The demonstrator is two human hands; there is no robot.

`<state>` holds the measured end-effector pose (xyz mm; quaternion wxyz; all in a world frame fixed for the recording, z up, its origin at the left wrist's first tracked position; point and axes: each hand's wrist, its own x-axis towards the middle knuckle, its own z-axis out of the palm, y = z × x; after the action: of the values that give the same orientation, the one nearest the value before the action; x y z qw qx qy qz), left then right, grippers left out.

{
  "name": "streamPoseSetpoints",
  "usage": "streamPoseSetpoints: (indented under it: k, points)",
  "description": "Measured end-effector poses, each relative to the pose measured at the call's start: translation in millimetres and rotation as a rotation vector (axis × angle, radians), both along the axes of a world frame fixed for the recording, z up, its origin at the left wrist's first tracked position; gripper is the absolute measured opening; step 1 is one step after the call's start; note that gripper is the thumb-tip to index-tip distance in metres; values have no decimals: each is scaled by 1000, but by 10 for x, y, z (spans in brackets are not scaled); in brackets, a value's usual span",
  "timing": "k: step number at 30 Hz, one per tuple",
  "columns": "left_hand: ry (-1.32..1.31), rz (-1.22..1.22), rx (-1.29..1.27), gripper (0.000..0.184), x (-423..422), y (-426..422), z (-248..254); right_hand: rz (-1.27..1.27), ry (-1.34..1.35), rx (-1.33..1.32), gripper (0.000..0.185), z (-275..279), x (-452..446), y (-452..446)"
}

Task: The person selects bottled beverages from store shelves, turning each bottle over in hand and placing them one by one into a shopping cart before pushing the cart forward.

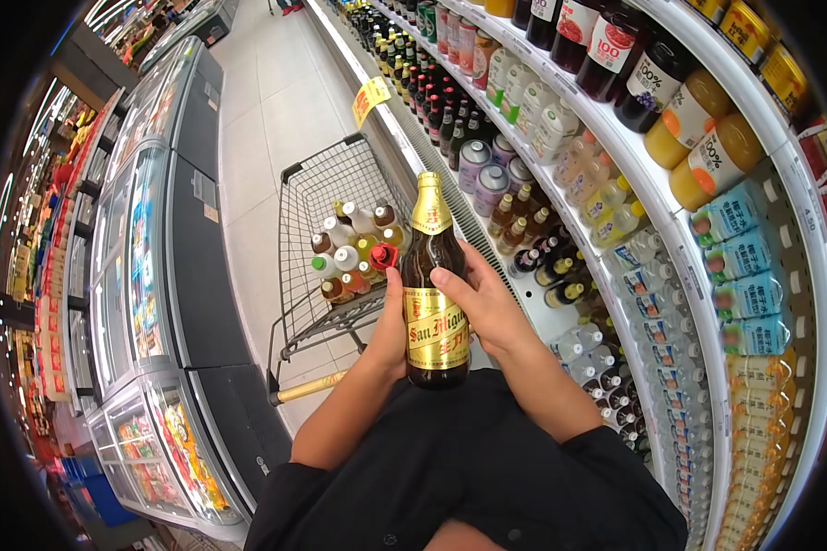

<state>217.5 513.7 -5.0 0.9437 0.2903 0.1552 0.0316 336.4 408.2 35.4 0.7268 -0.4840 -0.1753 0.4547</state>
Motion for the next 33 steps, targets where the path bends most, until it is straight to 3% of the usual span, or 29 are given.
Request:
streamPoseSetpoints:
  k: [7, 10, 13, 15, 19, 33]
  points:
    - [-69, -17, -63, 98, -31, 48, -87, 4, -45, -41, 85, -31, -8, 22]
    - [-104, -50, -85, 100, -65, 39, -295, -42, -70, -67, 74, -31, -37, 38]
    - [-72, -40, -48, 102, -56, 34, -323, -54, -196, -76, 79, -149, -37, 57]
    - [-226, -148, -202, 103, -45, 62, -301, -32, -154, -54, 82, -64, -30, 35]
    - [-287, -83, -349, 105, 22, -29, -237, 59, -66, -55, 86, 115, -3, -14]
    - [-203, -81, -265, 105, 45, -45, -142, 51, -49, -71, 84, 25, 41, -30]
